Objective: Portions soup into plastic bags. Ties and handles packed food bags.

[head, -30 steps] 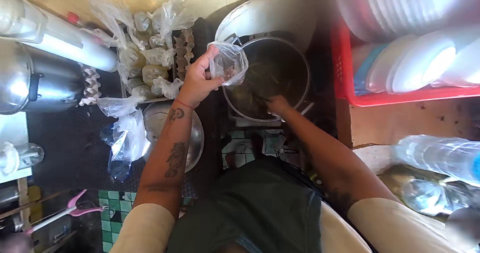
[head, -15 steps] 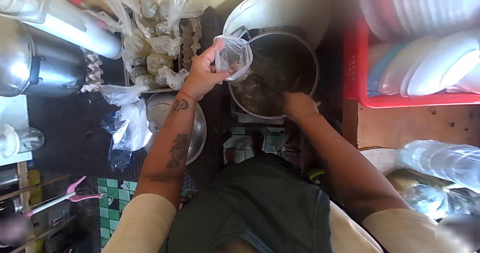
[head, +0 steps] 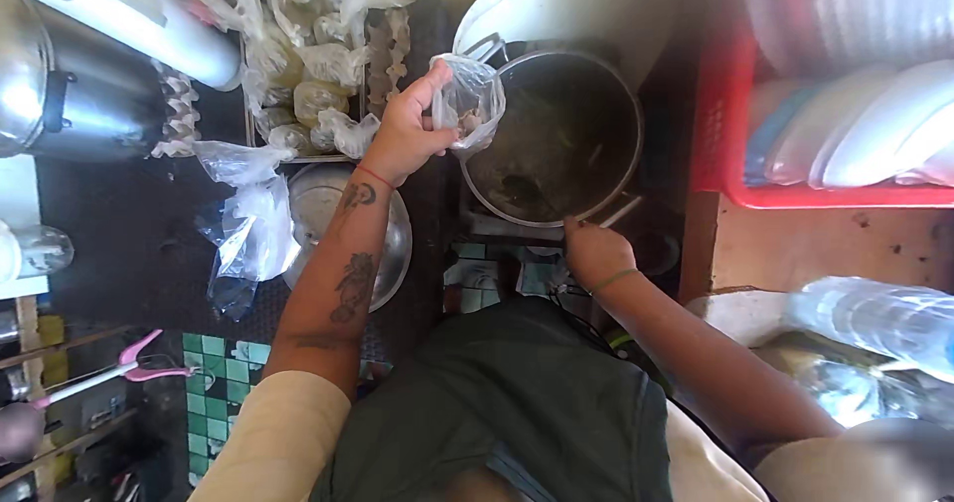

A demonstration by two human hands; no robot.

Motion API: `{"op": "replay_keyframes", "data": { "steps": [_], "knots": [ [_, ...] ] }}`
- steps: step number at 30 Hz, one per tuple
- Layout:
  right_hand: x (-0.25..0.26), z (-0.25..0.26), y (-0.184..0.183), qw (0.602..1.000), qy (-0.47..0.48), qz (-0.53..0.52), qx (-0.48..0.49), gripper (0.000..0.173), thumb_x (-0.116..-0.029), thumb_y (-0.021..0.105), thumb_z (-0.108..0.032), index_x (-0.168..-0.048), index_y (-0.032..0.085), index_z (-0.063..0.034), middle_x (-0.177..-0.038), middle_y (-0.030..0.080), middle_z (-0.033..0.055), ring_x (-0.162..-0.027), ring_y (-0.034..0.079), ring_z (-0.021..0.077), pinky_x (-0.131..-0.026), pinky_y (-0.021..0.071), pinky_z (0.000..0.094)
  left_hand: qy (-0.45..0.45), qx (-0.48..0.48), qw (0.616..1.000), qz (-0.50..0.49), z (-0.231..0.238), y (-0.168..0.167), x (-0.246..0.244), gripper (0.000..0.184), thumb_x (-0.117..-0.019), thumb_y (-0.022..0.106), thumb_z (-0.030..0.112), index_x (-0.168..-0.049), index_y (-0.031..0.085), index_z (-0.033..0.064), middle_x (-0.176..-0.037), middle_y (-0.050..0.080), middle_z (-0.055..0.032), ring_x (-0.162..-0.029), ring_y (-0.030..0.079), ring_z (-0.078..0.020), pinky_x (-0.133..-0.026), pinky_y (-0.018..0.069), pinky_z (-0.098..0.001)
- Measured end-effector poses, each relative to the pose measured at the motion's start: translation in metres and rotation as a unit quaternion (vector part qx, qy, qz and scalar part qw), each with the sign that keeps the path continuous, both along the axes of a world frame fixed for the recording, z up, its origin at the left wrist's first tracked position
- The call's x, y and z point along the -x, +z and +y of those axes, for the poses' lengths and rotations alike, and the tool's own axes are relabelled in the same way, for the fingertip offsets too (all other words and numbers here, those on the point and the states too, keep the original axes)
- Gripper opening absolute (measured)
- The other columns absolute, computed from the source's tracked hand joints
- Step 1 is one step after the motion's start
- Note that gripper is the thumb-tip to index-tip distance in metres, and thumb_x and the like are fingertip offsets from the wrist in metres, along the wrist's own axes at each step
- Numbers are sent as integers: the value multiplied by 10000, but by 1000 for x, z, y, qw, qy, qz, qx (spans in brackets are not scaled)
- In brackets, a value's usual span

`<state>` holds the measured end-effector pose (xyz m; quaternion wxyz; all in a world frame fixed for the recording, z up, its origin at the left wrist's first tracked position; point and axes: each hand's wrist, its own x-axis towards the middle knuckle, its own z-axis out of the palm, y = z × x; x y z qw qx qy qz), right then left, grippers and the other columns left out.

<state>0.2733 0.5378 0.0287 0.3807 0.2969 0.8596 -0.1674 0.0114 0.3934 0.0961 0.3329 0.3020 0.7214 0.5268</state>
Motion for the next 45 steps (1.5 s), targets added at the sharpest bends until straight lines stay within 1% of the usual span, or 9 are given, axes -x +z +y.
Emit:
{"op": "replay_keyframes", "data": {
  "steps": [5, 10, 15, 18, 20, 25, 34, 41, 45],
  "knots": [
    [-4, 17, -27, 996, -68, 16, 56, 337, -981, 622, -114, -1302, 611, -13, -1154, 674, 296, -1105, 655, 497, -860, 523, 676, 0, -9, 1000, -6, -1, 1, -3, 843, -829, 680, -126, -1582, 321, -5, -1586, 432, -125, -870, 685, -123, -626, 574, -261],
    [-15, 52, -69, 974, -135, 127, 134, 322, -1083, 493, -160, -1292, 683, -5, -1217, 681, 279, -1175, 637, 460, -1025, 452, 664, -10, -14, 1000, -11, 1, -2, -5, 827, -842, 682, -118, -1579, 326, -3, -1603, 411, -126, -932, 695, -147, -665, 592, -283],
    [-21, 67, -95, 937, -246, 149, 200, 333, -1087, 518, -188, -1356, 653, -46, -1058, 699, 226, -835, 668, 321, -807, 540, 529, -18, -6, 1000, -15, 3, -3, -8, 827, -851, 688, -117, -1584, 325, 7, -1604, 406, -131, -962, 696, -163, -662, 593, -290],
    [-22, 67, -89, 907, -328, 118, 235, 349, -1100, 512, -248, -1413, 616, -135, -798, 592, 89, -529, 433, 128, -491, 385, 307, -18, 7, 1000, -7, 4, -3, -9, 828, -854, 691, -110, -1586, 323, 13, -1605, 409, -124, -901, 698, -145, -647, 589, -282],
    [-27, 68, -91, 879, -376, 117, 269, 341, -1103, 505, -268, -1411, 610, -168, -726, 539, 31, -475, 374, 77, -438, 323, 244, -18, 13, 1000, -8, 4, -6, -10, 837, -847, 686, -117, -1589, 319, 13, -1607, 409, -121, -890, 695, -139, -656, 589, -286],
    [-34, 67, -69, 837, -441, 121, 299, 347, -1109, 486, -266, -1431, 585, -182, -705, 502, -11, -471, 368, 50, -434, 305, 205, -17, 9, 1000, -17, 8, -16, -12, 867, -827, 685, -139, -1593, 309, 15, -1616, 387, -131, -858, 694, -140, -652, 592, -291],
    [-43, 62, -20, 815, -482, 225, 232, 332, -1097, 517, -216, -1404, 620, -141, -662, 537, 3, -457, 409, 64, -426, 340, 213, 19, 21, 999, -30, 26, -54, -20, 970, -808, 700, -147, -1629, 215, 34, -1674, 272, -140, -955, 701, -191, -714, 604, -331],
    [-38, 53, 26, 784, -502, 305, 202, 321, -1092, 526, -190, -1380, 634, -99, -651, 534, -4, -436, 399, 57, -408, 346, 203, 43, 51, 998, -21, 49, -97, -31, 1035, -812, 725, -115, -1642, 121, 19, -1665, 273, -195, -1200, 655, -288, -944, 587, -419],
    [-36, 45, 51, 776, -495, 334, 204, 317, -1091, 524, -183, -1372, 646, -102, -636, 532, -3, -431, 395, 61, -400, 336, 203, 57, 92, 994, -12, 63, -112, -37, 1058, -809, 723, -96, -1649, 96, 42, -1667, 269, -191, -1107, 680, -302, -884, 593, -444]
  ]
}}
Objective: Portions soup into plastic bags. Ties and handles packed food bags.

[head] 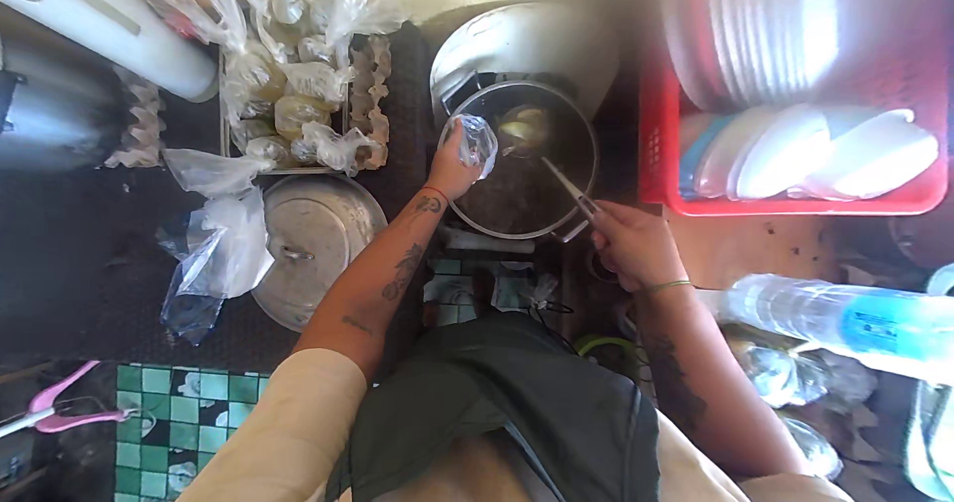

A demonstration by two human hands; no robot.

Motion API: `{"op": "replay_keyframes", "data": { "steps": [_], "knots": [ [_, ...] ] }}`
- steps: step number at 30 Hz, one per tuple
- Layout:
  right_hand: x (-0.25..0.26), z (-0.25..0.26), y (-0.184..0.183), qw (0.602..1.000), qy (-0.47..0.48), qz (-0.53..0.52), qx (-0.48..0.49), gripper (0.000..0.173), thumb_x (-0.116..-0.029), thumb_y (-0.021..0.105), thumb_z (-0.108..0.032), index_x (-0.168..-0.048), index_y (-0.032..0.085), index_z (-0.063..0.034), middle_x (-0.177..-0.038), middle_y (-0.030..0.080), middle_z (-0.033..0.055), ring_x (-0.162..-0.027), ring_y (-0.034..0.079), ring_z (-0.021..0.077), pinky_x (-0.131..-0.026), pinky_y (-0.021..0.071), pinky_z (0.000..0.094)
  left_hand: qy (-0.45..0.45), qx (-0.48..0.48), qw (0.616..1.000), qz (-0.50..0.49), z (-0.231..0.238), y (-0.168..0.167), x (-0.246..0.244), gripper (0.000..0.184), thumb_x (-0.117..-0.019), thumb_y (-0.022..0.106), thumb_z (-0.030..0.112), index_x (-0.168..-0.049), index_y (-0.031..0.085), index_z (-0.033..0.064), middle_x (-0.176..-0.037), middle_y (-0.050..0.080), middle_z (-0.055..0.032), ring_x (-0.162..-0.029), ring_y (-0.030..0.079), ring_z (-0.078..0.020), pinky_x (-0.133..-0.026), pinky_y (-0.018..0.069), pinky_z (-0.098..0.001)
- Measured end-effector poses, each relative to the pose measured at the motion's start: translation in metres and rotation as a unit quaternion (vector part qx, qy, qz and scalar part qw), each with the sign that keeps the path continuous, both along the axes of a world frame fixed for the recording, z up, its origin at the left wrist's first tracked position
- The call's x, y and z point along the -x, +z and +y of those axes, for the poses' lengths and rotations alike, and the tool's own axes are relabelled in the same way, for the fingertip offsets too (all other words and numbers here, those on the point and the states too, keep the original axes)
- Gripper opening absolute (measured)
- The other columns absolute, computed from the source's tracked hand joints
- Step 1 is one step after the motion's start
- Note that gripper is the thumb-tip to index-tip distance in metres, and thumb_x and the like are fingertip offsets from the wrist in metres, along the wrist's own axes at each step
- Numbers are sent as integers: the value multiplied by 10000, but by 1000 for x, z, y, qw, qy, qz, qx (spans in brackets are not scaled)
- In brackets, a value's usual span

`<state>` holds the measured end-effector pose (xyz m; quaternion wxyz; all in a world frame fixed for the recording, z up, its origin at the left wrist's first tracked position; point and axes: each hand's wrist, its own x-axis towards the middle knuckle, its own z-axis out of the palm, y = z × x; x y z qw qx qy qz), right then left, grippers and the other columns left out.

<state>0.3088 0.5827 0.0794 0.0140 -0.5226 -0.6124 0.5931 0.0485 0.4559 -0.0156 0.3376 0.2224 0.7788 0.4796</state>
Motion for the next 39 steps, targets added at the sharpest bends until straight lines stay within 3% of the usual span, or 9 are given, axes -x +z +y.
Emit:
{"op": "replay_keyframes", "data": {
  "steps": [6, 9, 14, 24, 28, 33, 35, 36, 39],
  "knots": [
    [1, -23, 10, 983, 121, 20, -136, 311, -1081, 527, -151, -1352, 657, -70, -694, 599, 35, -524, 507, 100, -512, 455, 276, 0, 31, 1000, 7, 16, 1, -6, 1081, -815, 750, -60, -1652, 75, 48, -1680, 240, -182, -1131, 666, -316, -911, 582, -459],
    [3, -44, 6, 924, 245, -41, -290, 369, -1079, 483, -127, -1415, 597, -27, -960, 725, 229, -818, 712, 379, -758, 569, 572, -5, 36, 999, 16, 22, 7, -7, 1099, -812, 749, -54, -1656, 54, 61, -1697, 207, -157, -1164, 657, -296, -940, 576, -451],
    [-4, -51, -13, 867, 262, -72, -418, 444, -1037, 448, -33, -1469, 551, -30, -998, 715, 278, -856, 715, 480, -714, 567, 618, 32, -10, 999, 13, 18, 7, -2, 1115, -780, 767, -82, -1649, 79, 35, -1672, 259, -189, -1276, 599, -309, -1001, 552, -443],
    [36, -9, -54, 872, 296, -286, -265, 485, -1074, 425, -99, -1559, 417, -111, -1175, 668, 314, -1062, 667, 529, -829, 531, 684, 69, -53, 995, -43, -3, 17, 10, 1046, -788, 727, -122, -1647, 157, 55, -1658, 300, -164, -1196, 635, -257, -883, 594, -378],
    [55, -18, -85, 859, 341, -305, -228, 560, -1026, 493, -62, -1573, 391, -125, -1229, 649, 309, -1099, 656, 516, -850, 534, 674, 80, -77, 993, -43, -11, 31, 14, 1032, -785, 715, -138, -1644, 176, 57, -1636, 326, -175, -965, 691, -211, -755, 607, -335],
    [61, -16, -122, 945, 241, -185, -122, 405, -1107, 412, -188, -1451, 565, -39, -1350, 618, 291, -1287, 577, 467, -1076, 429, 658, 82, -91, 991, -43, -22, 52, 16, 993, -817, 699, -140, -1641, 182, 59, -1656, 289, -161, -894, 697, -186, -700, 607, -310],
    [57, -11, -131, 978, 152, -136, -48, 381, -1105, 449, -203, -1403, 604, -22, -1252, 666, 234, -1105, 651, 347, -957, 509, 537, 82, -99, 991, -46, -24, 57, 16, 991, -814, 692, -149, -1641, 192, 69, -1659, 284, -156, -885, 696, -181, -689, 605, -304],
    [54, -11, -134, 988, 98, -116, -2, 376, -1104, 455, -218, -1411, 591, -48, -1085, 660, 168, -824, 596, 227, -723, 503, 407, 80, -105, 990, -45, -25, 57, 17, 993, -809, 691, -149, -1641, 194, 69, -1660, 282, -154, -883, 690, -178, -685, 601, -303],
    [44, -6, -129, 992, -16, -59, 109, 356, -1101, 486, -234, -1425, 572, -114, -822, 555, 34, -540, 412, 81, -477, 357, 248, 74, -124, 989, -42, -25, 58, 18, 1000, -799, 694, -156, -1638, 193, 55, -1659, 282, -160, -867, 692, -177, -680, 604, -309]
  ]
}}
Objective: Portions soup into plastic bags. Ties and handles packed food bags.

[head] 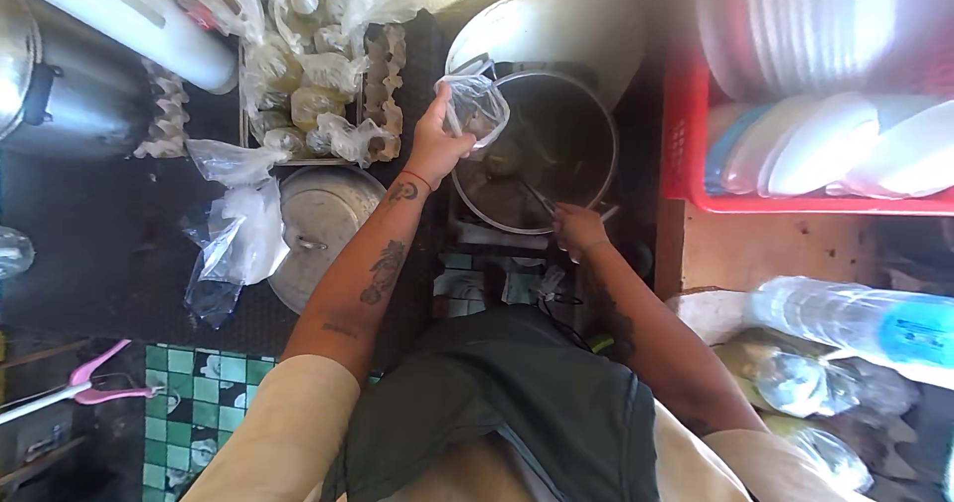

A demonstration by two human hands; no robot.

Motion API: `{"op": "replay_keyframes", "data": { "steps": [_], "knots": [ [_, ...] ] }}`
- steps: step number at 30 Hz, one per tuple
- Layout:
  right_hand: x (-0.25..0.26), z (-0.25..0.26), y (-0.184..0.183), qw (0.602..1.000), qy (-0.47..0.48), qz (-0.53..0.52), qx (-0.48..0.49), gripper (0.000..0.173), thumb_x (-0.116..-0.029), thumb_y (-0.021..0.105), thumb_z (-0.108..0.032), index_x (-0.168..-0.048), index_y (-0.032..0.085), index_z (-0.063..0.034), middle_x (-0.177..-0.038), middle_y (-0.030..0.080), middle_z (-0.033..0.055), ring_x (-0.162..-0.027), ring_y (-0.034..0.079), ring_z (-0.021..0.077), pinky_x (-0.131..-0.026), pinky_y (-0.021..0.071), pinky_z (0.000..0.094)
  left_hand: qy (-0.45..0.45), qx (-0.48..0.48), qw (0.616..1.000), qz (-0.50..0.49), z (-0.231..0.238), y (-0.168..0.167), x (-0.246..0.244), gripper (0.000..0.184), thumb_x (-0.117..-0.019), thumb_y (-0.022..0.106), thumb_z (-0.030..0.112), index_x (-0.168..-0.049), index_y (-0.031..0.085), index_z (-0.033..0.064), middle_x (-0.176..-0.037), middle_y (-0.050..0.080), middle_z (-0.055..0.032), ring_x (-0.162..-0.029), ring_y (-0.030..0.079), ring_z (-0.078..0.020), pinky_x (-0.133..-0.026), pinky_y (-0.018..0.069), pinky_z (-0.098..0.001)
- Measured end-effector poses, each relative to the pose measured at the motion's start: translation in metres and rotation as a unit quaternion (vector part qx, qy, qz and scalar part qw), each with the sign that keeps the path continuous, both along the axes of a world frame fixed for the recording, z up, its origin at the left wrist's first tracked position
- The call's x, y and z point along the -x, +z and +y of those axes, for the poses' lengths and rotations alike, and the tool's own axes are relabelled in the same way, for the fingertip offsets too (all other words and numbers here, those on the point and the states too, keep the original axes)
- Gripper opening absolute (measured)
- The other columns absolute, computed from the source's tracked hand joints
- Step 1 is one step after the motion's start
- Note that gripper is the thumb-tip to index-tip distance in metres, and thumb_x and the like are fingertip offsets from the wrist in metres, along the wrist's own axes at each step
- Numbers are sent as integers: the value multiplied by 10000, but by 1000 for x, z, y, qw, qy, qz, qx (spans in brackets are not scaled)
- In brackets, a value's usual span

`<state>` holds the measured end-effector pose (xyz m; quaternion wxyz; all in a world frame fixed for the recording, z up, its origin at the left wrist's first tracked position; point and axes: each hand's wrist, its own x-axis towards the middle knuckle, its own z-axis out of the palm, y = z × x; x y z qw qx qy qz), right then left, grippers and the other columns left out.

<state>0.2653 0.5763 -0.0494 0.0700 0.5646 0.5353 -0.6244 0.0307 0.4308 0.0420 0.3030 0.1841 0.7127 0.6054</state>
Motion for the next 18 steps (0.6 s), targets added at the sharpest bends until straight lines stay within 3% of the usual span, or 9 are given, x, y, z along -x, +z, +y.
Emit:
{"op": "replay_keyframes", "data": {
  "steps": [6, 8, 12, 18],
  "knots": [
    [-21, 3, 27, 999, -29, 31, -21, 330, -1103, 494, -219, -1400, 582, -105, -739, 517, 4, -489, 390, 70, -444, 346, 231, -1, 7, 1000, -4, 3, -6, -4, 1006, -801, 689, -165, -1640, 177, 50, -1678, 241, -147, -841, 684, -161, -689, 596, -300],
    [-26, 3, 44, 998, -34, 34, -40, 328, -1101, 501, -210, -1397, 583, -94, -736, 528, 3, -485, 393, 63, -440, 343, 221, -4, 16, 1000, -5, 5, -12, -6, 1017, -797, 695, -166, -1640, 169, 45, -1676, 243, -158, -886, 690, -176, -717, 599, -313],
    [-34, 4, 83, 995, -36, 35, -82, 328, -1102, 504, -228, -1390, 610, -112, -714, 539, 8, -475, 412, 71, -438, 363, 227, -17, 54, 998, 3, 11, -29, -9, 1059, -792, 730, -136, -1648, 135, 52, -1682, 247, -154, -1103, 677, -249, -847, 604, -385],
    [-47, 3, 131, 989, -32, 68, -124, 305, -1100, 504, -194, -1357, 636, -98, -675, 531, -7, -447, 401, 54, -412, 360, 206, -29, 89, 996, 4, 25, -58, -19, 1085, -784, 730, -113, -1653, 103, 61, -1637, 325, -202, -1137, 662, -308, -878, 592, -435]
  ]
}}
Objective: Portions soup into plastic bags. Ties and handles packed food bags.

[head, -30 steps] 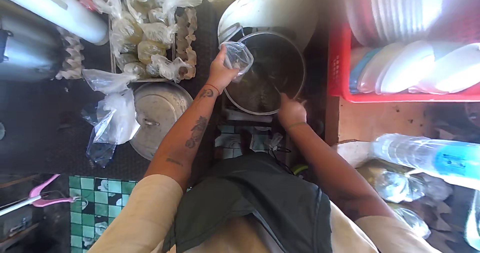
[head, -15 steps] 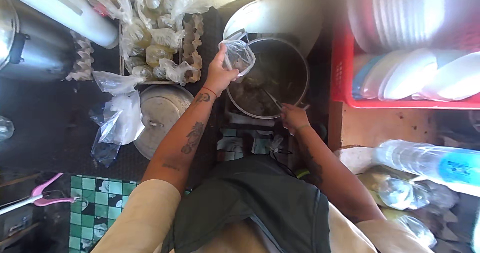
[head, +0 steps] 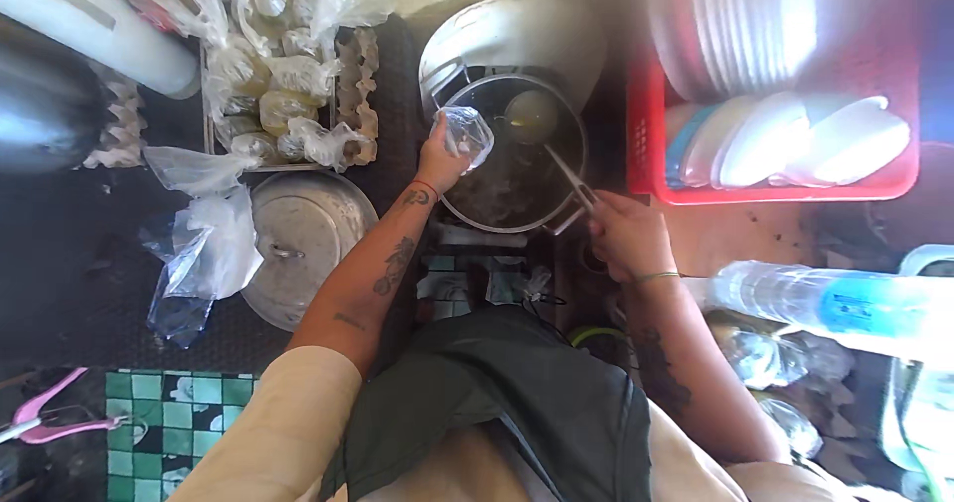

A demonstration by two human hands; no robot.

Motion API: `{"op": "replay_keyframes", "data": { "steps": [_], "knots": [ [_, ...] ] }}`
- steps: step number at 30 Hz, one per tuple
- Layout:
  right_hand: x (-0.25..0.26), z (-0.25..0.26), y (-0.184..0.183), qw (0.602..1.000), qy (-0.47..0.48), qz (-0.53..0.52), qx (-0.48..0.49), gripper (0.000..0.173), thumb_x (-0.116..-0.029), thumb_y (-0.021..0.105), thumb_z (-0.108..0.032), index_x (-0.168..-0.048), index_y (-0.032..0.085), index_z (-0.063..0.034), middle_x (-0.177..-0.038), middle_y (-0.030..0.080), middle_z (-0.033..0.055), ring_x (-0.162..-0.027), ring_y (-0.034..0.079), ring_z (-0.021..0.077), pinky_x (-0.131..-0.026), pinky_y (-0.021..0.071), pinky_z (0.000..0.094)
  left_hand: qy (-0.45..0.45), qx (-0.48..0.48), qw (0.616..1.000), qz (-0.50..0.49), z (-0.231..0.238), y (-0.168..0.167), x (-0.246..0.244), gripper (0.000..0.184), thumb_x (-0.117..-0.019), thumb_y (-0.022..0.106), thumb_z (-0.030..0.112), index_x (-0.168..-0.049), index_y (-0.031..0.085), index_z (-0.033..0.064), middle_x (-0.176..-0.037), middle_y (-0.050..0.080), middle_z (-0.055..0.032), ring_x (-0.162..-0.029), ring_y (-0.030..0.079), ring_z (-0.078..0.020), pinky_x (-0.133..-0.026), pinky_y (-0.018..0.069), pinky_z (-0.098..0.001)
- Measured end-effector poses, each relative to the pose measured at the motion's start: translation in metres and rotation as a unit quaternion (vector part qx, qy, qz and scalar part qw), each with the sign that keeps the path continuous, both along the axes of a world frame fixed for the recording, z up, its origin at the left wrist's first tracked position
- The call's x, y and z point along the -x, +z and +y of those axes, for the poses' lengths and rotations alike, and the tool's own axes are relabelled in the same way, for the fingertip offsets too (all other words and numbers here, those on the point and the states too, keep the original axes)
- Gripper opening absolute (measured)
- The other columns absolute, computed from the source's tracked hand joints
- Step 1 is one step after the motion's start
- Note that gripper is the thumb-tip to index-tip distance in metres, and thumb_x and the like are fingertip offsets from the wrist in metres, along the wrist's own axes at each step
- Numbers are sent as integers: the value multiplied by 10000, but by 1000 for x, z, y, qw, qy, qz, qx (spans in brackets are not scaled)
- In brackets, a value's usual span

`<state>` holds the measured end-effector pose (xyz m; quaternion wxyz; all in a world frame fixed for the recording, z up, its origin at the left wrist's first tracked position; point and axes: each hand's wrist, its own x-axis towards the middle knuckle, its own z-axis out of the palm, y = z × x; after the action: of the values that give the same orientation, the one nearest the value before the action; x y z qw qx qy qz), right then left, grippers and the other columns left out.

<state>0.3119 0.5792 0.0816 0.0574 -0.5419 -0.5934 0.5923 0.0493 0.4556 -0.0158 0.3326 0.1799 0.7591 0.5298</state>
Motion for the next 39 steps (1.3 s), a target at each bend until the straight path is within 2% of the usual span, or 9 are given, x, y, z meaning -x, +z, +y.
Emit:
{"op": "replay_keyframes", "data": {
  "steps": [5, 8, 12, 15, 21, 27, 32, 36, 39],
  "knots": [
    [-5, -9, 17, 998, 38, 31, -36, 310, -1097, 497, -161, -1357, 641, -76, -667, 541, -1, -455, 417, 65, -425, 375, 219, -13, 15, 1000, 0, 15, -2, -11, 1096, -784, 739, -92, -1653, 88, 56, -1629, 324, -222, -1044, 686, -303, -830, 602, -432],
    [-3, -22, 16, 983, 124, 12, -137, 310, -1094, 500, -169, -1341, 657, -69, -698, 587, 33, -505, 479, 93, -487, 435, 271, -25, 22, 999, -3, 23, 3, -16, 1101, -791, 741, -95, -1654, 74, 57, -1649, 289, -208, -1018, 689, -286, -824, 601, -415],
    [-2, -44, 7, 900, 266, -75, -336, 387, -1075, 447, -98, -1431, 571, -11, -990, 724, 252, -838, 720, 420, -750, 571, 603, -17, 22, 1000, 6, 29, 2, -17, 1138, -767, 734, -121, -1660, 58, 82, -1662, 275, -191, -1030, 693, -305, -837, 604, -431],
    [-2, -48, -7, 865, 272, -115, -405, 436, -1062, 413, -70, -1480, 522, -10, -1021, 713, 281, -872, 715, 482, -730, 565, 627, -8, 13, 1000, 11, 27, 2, -15, 1134, -760, 734, -120, -1656, 63, 61, -1650, 291, -205, -1101, 667, -315, -881, 588, -442],
    [30, -13, -41, 857, 267, -257, -358, 524, -1048, 411, -55, -1572, 386, -63, -1155, 670, 306, -980, 695, 505, -764, 555, 645, 11, 3, 1000, -2, 12, -3, -9, 1125, -735, 754, -136, -1650, 127, 52, -1642, 320, -196, -1226, 626, -320, -922, 589, -458],
    [61, 16, -99, 832, 317, -346, -296, 689, -1001, 513, -14, -1632, 255, -113, -1291, 595, 321, -1084, 661, 501, -826, 552, 631, 34, -15, 999, -22, -2, 7, -8, 1100, -753, 726, -152, -1653, 135, 73, -1667, 270, -176, -1060, 688, -271, -817, 611, -405],
    [79, 15, -124, 851, 298, -351, -253, 713, -984, 556, -37, -1627, 256, -107, -1318, 595, 306, -1124, 653, 491, -867, 548, 642, 45, -24, 998, -33, -15, 10, -10, 1069, -773, 698, -158, -1654, 146, 88, -1645, 317, -169, -1001, 684, -244, -762, 603, -367],
    [87, 12, -129, 933, 200, -239, -182, 456, -1100, 376, -133, -1550, 426, -76, -1301, 644, 291, -1221, 629, 470, -1014, 497, 629, 39, -22, 999, -25, -18, 10, -11, 1069, -765, 700, -156, -1650, 143, 66, -1670, 262, -162, -909, 683, -212, -736, 596, -355],
    [87, 18, -138, 984, 92, -122, -94, 392, -1104, 415, -158, -1435, 563, -9, -1297, 648, 263, -1201, 636, 387, -1041, 481, 558, 38, -22, 999, -25, -16, 11, -11, 1066, -767, 699, -161, -1649, 144, 61, -1681, 241, -155, -941, 685, -219, -747, 596, -359]
  ]
}}
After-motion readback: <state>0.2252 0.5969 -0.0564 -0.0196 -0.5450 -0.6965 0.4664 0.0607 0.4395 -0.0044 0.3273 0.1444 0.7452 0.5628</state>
